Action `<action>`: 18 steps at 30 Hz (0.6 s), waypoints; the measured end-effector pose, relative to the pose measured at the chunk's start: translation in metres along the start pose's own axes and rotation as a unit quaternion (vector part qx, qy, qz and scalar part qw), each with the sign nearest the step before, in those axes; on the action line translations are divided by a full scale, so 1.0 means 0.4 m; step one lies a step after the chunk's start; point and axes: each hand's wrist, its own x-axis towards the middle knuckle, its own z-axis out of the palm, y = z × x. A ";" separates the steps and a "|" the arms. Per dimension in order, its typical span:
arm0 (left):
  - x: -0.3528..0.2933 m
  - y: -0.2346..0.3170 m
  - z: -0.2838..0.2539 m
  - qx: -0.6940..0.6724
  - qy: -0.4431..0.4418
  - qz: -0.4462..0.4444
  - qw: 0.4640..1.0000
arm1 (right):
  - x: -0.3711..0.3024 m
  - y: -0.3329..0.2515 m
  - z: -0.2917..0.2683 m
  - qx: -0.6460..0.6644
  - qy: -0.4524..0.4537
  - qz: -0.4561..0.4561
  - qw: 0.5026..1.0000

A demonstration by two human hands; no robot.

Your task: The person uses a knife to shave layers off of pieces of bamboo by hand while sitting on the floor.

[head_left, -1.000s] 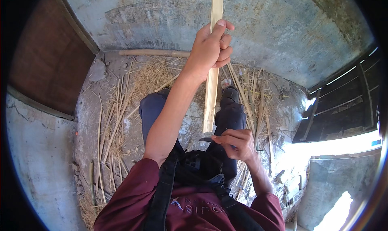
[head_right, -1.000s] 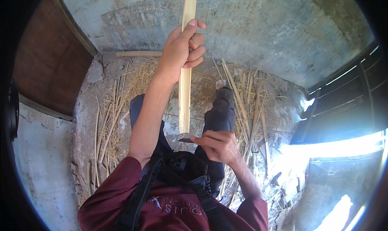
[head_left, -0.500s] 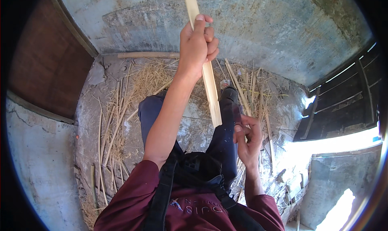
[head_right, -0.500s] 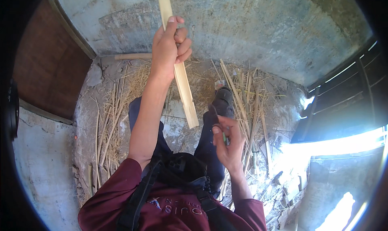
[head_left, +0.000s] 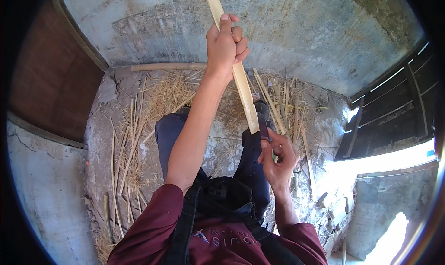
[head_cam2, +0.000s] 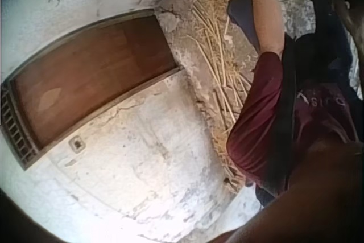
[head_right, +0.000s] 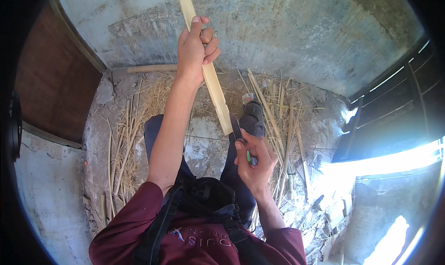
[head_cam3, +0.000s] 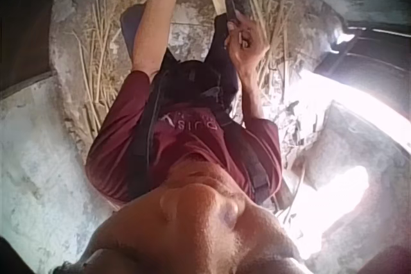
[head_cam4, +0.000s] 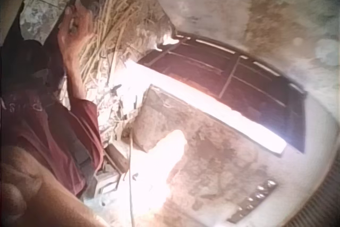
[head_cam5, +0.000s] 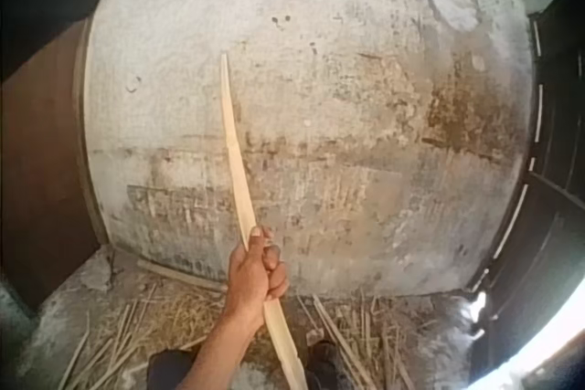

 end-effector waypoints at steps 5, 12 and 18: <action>0.003 0.002 -0.004 0.003 -0.006 -0.003 1.000 | 0.011 0.001 0.007 -0.033 -0.003 -0.016 0.999; -0.022 0.006 0.004 0.013 -0.012 -0.010 1.000 | 0.006 0.025 0.011 0.047 -0.051 0.030 0.997; -0.034 0.005 0.006 0.005 0.004 0.026 1.000 | -0.014 0.029 0.008 0.187 -0.056 0.118 0.974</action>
